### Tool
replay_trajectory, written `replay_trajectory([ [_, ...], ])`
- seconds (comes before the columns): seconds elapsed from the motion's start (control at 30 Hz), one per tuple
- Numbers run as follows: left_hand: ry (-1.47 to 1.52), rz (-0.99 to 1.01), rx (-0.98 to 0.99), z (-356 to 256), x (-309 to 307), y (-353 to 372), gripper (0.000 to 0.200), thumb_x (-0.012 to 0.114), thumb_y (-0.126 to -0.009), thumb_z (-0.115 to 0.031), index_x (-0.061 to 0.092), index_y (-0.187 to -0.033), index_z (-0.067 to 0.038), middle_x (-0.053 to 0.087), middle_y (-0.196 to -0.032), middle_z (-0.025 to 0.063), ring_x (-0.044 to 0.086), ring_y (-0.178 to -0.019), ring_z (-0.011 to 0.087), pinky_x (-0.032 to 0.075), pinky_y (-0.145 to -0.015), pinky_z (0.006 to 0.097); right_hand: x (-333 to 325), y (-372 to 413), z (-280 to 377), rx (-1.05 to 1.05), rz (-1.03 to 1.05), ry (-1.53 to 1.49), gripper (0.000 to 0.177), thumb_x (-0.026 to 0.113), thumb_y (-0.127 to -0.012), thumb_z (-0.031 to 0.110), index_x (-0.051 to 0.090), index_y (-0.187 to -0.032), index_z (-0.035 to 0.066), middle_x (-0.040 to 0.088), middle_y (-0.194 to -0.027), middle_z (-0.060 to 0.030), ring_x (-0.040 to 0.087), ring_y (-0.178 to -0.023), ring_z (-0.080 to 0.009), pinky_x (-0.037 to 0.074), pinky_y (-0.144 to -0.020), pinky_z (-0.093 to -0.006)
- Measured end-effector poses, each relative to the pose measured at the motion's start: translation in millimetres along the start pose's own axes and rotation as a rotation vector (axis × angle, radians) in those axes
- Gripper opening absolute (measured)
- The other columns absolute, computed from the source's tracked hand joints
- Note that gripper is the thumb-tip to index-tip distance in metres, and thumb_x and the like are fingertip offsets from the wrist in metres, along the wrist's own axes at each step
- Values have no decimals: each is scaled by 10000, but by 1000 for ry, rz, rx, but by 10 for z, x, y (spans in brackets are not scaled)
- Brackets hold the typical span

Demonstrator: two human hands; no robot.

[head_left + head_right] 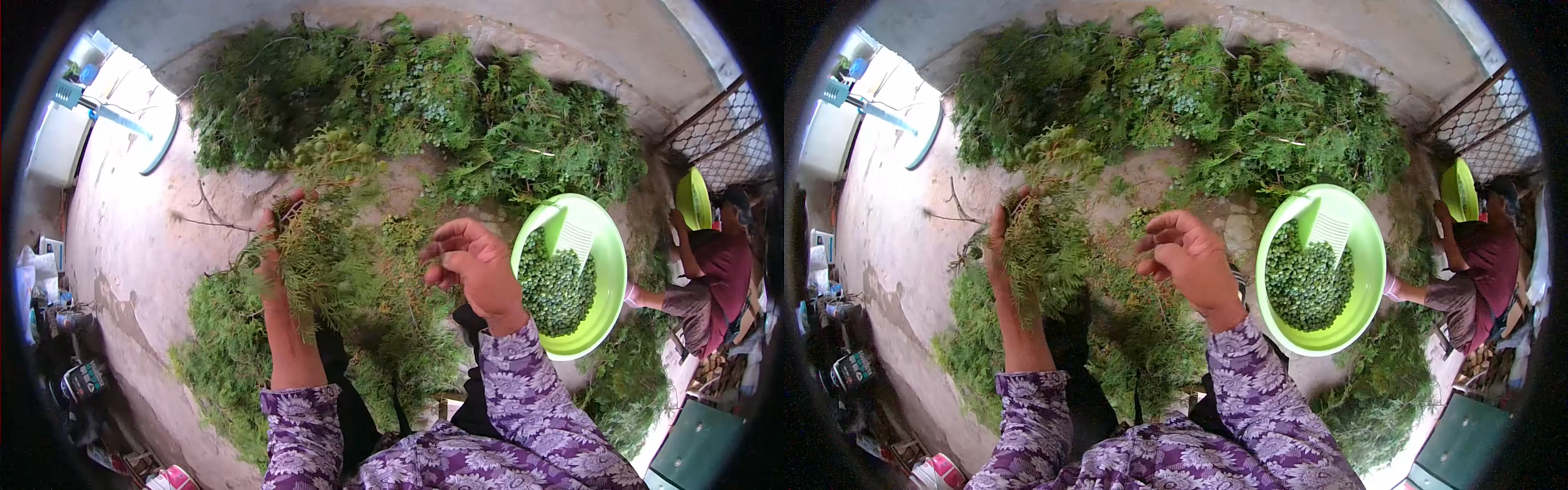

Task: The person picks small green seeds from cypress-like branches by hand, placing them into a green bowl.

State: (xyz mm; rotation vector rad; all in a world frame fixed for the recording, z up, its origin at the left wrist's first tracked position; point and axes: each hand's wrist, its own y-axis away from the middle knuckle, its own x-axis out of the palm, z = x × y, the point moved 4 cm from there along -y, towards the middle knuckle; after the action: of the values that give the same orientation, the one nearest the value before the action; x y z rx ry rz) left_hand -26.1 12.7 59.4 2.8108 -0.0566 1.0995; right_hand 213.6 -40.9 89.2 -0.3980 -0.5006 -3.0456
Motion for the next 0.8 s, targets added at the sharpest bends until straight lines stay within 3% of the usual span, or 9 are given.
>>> replay_trajectory([
  [0.03,-1,-3,1,20,-5,4,377,354,-918,-287,528,-1101,-8,592,-1016,77,582,-832,142,505,-686,276,-1,2,1,85,-6,-142,192,463,-779,18,519,-962,27,580,-733,-58,575,-599,-107,444,-501,-203],
  [0.1,-7,-45,-51,80,26,-12,369,361,-916,-280,528,-1099,-8,591,-1024,83,586,-811,150,504,-679,274,-17,-3,-14,92,12,-132,204,471,-812,40,504,-1013,37,580,-766,-48,559,-593,-85,427,-485,-189],
  [0.13,-53,-82,5,105,70,10,442,344,-909,-313,491,-1137,37,579,-1035,142,584,-822,167,500,-683,284,-6,3,-46,118,73,-157,197,495,-816,61,507,-1010,34,579,-769,-47,552,-590,-81,425,-483,-189],
  [0.37,-4,-136,-109,193,189,30,440,365,-898,-326,511,-1120,25,591,-1013,128,583,-819,177,496,-689,290,54,-27,-131,117,143,-196,204,589,-798,98,536,-982,28,559,-758,-22,524,-583,-68,411,-486,-188],
  [0.43,-1,-137,-113,198,219,52,377,476,-865,-316,528,-1093,-20,594,-1023,110,580,-883,196,500,-710,330,90,-34,-101,80,149,-173,215,601,-790,94,539,-984,28,558,-768,-15,518,-594,-63,415,-502,-190],
  [0.5,61,-147,-154,267,239,52,408,423,-878,-331,524,-1101,-5,599,-1000,113,585,-831,191,501,-695,315,126,-47,-109,42,156,-149,226,613,-782,90,542,-987,27,557,-778,-9,512,-605,-58,419,-519,-193],
  [0.57,122,-157,-195,336,283,63,444,370,-891,-345,521,-1109,10,603,-977,116,591,-780,187,502,-680,299,157,-55,-101,-167,161,115,203,622,-784,139,558,-932,15,536,-802,16,464,-664,-36,403,-582,-183],
  [0.63,63,-26,-56,318,368,81,446,368,-891,-348,518,-1115,7,605,-966,116,593,-768,191,503,-681,307,207,-52,-114,-182,155,119,211,633,-771,115,559,-945,21,539,-781,18,476,-647,-37,412,-570,-182],
  [0.8,67,-118,-146,335,322,66,447,364,-892,-349,520,-1111,8,605,-968,122,595,-759,191,507,-670,312,215,-48,-97,-125,160,92,191,637,-768,116,568,-915,16,541,-713,19,498,-602,-38,420,-527,-175],
])
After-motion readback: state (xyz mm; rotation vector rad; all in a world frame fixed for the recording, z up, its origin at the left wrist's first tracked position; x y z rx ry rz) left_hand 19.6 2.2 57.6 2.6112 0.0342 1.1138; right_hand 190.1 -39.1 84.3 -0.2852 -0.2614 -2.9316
